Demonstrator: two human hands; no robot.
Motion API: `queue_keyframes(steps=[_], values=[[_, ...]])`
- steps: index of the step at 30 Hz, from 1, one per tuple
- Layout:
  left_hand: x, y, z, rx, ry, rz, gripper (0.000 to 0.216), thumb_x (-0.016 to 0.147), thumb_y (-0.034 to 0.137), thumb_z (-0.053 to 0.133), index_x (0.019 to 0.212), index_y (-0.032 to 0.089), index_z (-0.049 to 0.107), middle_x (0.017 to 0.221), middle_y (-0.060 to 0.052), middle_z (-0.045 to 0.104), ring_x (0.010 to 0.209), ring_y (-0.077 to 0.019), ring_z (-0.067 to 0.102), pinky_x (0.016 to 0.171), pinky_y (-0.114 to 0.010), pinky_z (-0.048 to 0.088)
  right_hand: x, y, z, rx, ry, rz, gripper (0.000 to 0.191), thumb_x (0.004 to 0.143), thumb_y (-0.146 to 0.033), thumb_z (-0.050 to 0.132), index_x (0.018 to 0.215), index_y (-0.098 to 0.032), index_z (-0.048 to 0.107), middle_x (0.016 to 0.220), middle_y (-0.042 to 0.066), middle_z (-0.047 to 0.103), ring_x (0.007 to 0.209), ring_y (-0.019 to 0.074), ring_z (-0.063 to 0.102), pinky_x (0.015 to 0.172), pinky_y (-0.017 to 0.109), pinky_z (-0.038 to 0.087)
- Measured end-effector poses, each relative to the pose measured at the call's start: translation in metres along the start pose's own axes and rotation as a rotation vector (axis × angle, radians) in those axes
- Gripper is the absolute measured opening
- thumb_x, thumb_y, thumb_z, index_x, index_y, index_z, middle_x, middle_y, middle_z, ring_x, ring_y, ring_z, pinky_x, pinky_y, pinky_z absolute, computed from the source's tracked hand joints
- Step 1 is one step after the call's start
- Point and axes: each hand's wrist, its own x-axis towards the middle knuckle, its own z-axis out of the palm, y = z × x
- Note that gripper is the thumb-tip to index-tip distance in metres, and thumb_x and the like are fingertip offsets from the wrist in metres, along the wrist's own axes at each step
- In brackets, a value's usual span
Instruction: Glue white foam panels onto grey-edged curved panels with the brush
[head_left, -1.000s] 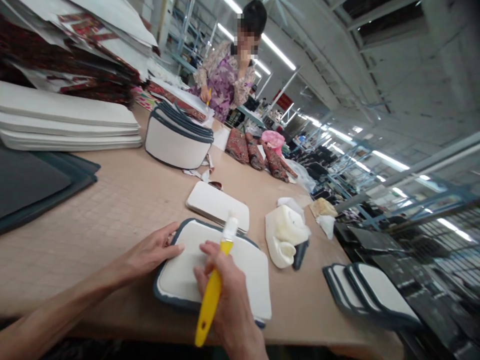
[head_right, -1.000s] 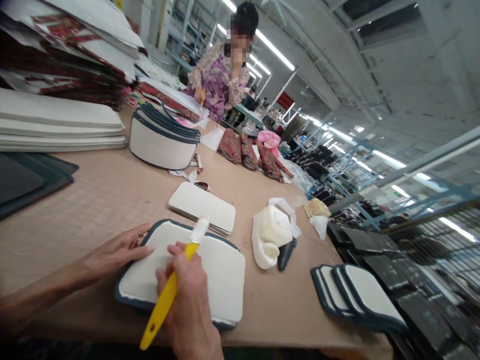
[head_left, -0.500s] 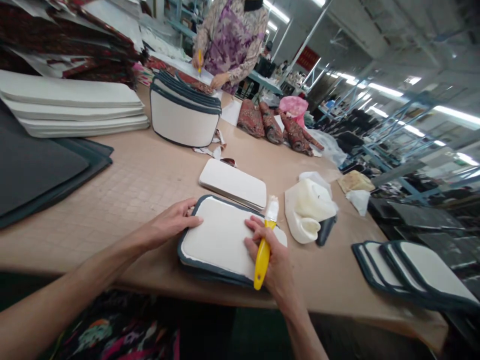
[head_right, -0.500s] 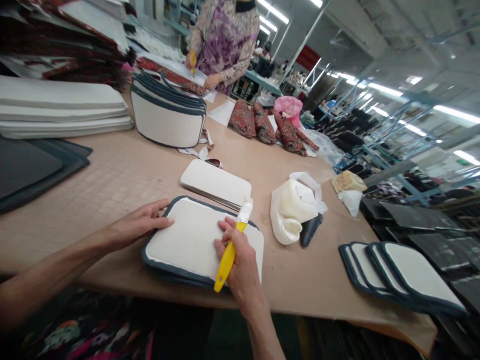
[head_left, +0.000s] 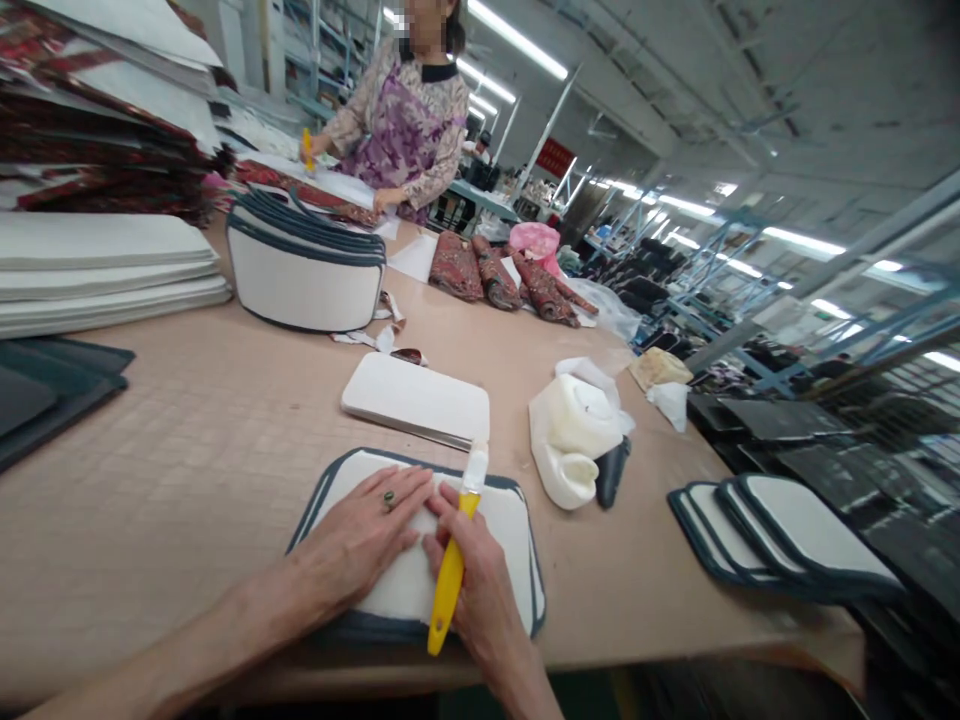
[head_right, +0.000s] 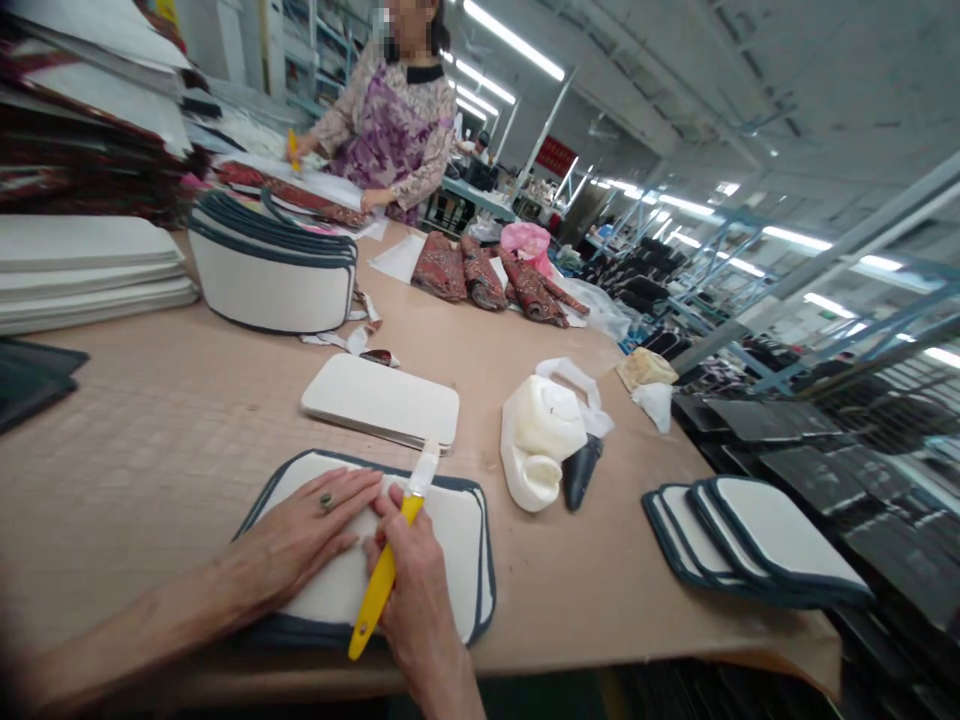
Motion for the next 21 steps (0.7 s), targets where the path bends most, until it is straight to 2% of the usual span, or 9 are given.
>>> queue_keyframes(steps=[2,4,7,10,13,16,19,21], values=[[-0.003,-0.006,0.013,0.119,-0.026,-0.003,0.046,0.087,0.024,0.044,0.132,0.014,0.040,0.137,-0.012,0.042,0.125,-0.0246,0.038,0.107,-0.043,0.023,0.001,0.003,0.002,0.016,-0.009,-0.005,0.042,0.081,-0.011,0.047,0.122,-0.019,0.050,0.115,0.011,0.061,0.122,0.0192,0.045,0.098,0.034,0.042],[-0.006,-0.012,0.018,0.199,-0.028,0.026,0.050,0.087,0.027,0.045,0.135,0.016,0.036,0.140,-0.010,0.038,0.128,-0.0235,0.035,0.109,-0.042,0.017,0.002,0.005,0.004,0.033,-0.011,-0.018,0.044,0.080,-0.010,0.047,0.124,-0.019,0.048,0.118,0.011,0.059,0.123,0.0184,0.044,0.098,0.032,0.042],[-0.007,-0.014,0.016,0.291,-0.005,0.057,0.051,0.086,0.026,0.043,0.135,0.016,0.037,0.140,-0.009,0.038,0.128,-0.0219,0.035,0.110,-0.040,0.013,0.003,0.009,0.005,0.016,-0.001,-0.047,0.048,0.080,-0.007,0.045,0.126,-0.020,0.046,0.125,0.010,0.055,0.124,0.0193,0.042,0.099,0.034,0.041],[-0.006,-0.012,0.016,0.353,0.012,0.059,0.048,0.087,0.027,0.041,0.134,0.015,0.039,0.139,-0.008,0.040,0.127,-0.0202,0.036,0.110,-0.037,0.010,0.003,0.021,0.001,-0.032,0.033,-0.029,0.050,0.079,-0.006,0.044,0.127,-0.019,0.046,0.124,0.012,0.056,0.123,0.0214,0.043,0.096,0.035,0.043],[-0.005,-0.010,0.019,0.352,0.040,0.009,0.045,0.091,0.038,0.037,0.130,0.017,0.045,0.137,-0.006,0.043,0.127,-0.0173,0.037,0.111,-0.034,0.007,0.004,0.045,-0.012,-0.069,0.080,0.046,0.042,0.082,-0.011,0.043,0.123,-0.018,0.049,0.117,0.014,0.058,0.119,0.0239,0.048,0.094,0.040,0.044],[-0.005,-0.009,0.021,0.329,0.039,-0.019,0.048,0.092,0.044,0.033,0.130,0.017,0.046,0.138,-0.004,0.043,0.128,-0.0167,0.034,0.110,-0.033,0.007,0.007,0.065,-0.027,-0.060,0.110,0.120,0.033,0.086,-0.018,0.041,0.118,-0.020,0.051,0.102,0.010,0.063,0.114,0.0224,0.051,0.094,0.040,0.043],[-0.003,-0.008,0.019,0.304,-0.009,-0.028,0.048,0.093,0.043,0.032,0.130,0.017,0.046,0.138,-0.006,0.042,0.129,-0.0177,0.033,0.110,-0.034,0.008,0.010,0.071,-0.036,-0.040,0.110,0.156,0.027,0.087,-0.020,0.041,0.111,-0.022,0.053,0.097,0.007,0.062,0.104,0.0199,0.055,0.088,0.035,0.045],[-0.001,-0.007,0.016,0.283,-0.064,-0.040,0.046,0.092,0.043,0.033,0.131,0.020,0.045,0.139,-0.006,0.040,0.129,-0.0190,0.032,0.109,-0.036,0.010,0.013,0.071,-0.038,-0.031,0.103,0.172,0.020,0.087,-0.021,0.042,0.102,-0.022,0.055,0.094,0.005,0.061,0.094,0.0190,0.056,0.083,0.033,0.045]])
